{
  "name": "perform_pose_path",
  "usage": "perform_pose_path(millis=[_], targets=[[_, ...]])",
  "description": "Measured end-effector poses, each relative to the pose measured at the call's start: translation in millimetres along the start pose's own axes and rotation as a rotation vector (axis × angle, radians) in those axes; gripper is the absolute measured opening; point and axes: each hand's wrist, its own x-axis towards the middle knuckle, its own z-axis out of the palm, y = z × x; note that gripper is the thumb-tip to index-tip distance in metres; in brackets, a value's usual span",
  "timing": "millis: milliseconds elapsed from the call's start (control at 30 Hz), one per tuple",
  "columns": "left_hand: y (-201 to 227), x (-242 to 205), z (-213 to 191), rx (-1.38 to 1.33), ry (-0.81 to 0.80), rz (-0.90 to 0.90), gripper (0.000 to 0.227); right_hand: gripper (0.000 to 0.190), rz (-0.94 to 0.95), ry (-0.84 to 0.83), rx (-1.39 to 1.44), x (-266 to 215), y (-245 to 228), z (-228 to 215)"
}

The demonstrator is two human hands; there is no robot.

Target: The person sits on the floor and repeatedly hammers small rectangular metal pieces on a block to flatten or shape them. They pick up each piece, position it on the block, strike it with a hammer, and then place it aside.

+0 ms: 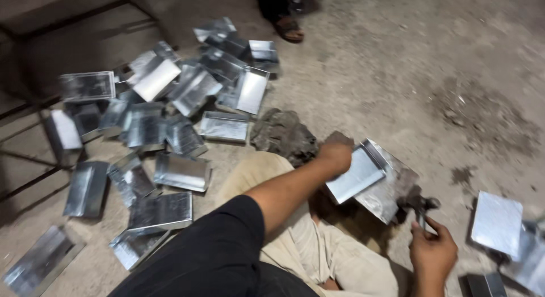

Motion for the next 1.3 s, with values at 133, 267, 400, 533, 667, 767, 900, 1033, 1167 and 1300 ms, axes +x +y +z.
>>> perform_pose_path(millis=[133,267,400,533,667,767,900,1033,1167,1300], targets=[[18.5,2.4,1.5,0.088,-0.085,0.087,0.036,0.041,0.009,0.006,-0.023,-4.5,-7.8,1.3],[41.0,-5.0,-6.7,0.094,0.106,0.407,0.038,0.049,-0.089,0.045,-0.227,-0.6,-6.7,5.4],[31.4,0.3,15.2,0.014,0.338,0.709,0.03,0.052,0.009,0.022,-0.056,-1.3,-2.8,17.8],[5.7,-4.6,11.0,0.184,0.307,0.754,0.041,0.049,-0.039,0.094,0.025,-10.4,-25.8,17.2],[17.4,-18.5,-13.7,0.33,0.255,0.738,0.022,0.042,-0.027,0.092,0.071,-26.5,-80.1,-18.7],[22.4,-24.0,-23.4,0.378,0.252,0.735,0.017,0.035,-0.093,0.143,0.175,-29.1,-127.2,-48.9],[24.5,-25.1,-25.1,0.393,0.236,0.726,0.019,0.019,-0.465,0.398,0.315,-39.4,-170.3,-83.5],[21.4,-27.1,-22.3,0.379,0.254,0.723,0.018,0.015,-0.637,0.569,0.444,-30.8,-172.6,-59.0],[25.5,-22.7,-21.7,0.421,0.259,0.769,0.019,0.022,-0.378,0.148,0.11,-16.1,-155.1,-28.2],[25.7,-20.7,-20.4,0.402,0.272,0.795,0.017,0.027,-0.493,0.27,0.098,-17.4,-147.1,-36.6]])
